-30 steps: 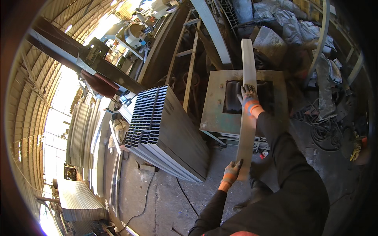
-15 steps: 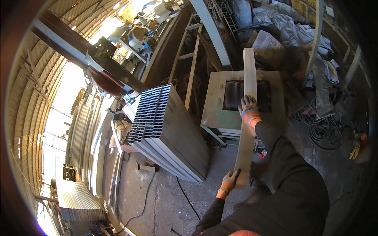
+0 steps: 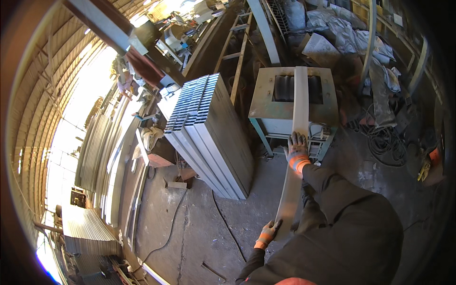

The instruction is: The person repeatedly sands long metal profiles on a stationary belt sander in a workshop. They handle each profile one at a time, sanding both sides, then place the finished pieces into a vertical stack nearby.

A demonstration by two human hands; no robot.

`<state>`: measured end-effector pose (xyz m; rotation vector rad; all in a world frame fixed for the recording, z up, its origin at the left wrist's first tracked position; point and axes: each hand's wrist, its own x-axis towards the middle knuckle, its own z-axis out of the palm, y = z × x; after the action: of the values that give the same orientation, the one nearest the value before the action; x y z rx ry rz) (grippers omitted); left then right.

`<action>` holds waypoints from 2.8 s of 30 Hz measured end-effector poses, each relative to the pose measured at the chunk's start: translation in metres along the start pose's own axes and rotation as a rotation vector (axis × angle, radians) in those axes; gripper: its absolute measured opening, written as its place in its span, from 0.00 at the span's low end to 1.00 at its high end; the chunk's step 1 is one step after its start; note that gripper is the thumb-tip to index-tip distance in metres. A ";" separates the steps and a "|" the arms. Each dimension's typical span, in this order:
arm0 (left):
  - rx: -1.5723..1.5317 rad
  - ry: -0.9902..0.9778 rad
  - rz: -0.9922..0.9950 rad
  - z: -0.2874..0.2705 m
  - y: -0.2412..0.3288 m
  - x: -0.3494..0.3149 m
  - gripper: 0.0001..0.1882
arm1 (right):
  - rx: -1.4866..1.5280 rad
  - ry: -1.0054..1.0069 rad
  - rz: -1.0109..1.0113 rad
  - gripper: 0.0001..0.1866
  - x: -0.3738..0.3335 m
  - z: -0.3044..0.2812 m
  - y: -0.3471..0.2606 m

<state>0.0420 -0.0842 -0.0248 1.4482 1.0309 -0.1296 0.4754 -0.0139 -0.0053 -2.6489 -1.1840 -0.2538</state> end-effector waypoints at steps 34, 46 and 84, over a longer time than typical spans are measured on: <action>0.440 1.599 0.733 -0.208 0.060 -0.391 0.39 | 1.362 0.214 -0.989 0.39 -0.096 -0.407 -0.286; 0.473 0.660 0.367 -0.079 -0.143 -0.229 0.46 | 2.334 -0.089 0.268 0.24 -0.018 -0.276 -0.101; 0.494 0.103 0.328 0.044 0.297 0.366 0.26 | -0.009 0.014 0.214 0.35 0.480 0.115 0.204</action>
<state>0.4694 0.1189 -0.0462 2.0734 0.8615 -0.0748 0.9514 0.2268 -0.0244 -2.7483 -0.8865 -0.2386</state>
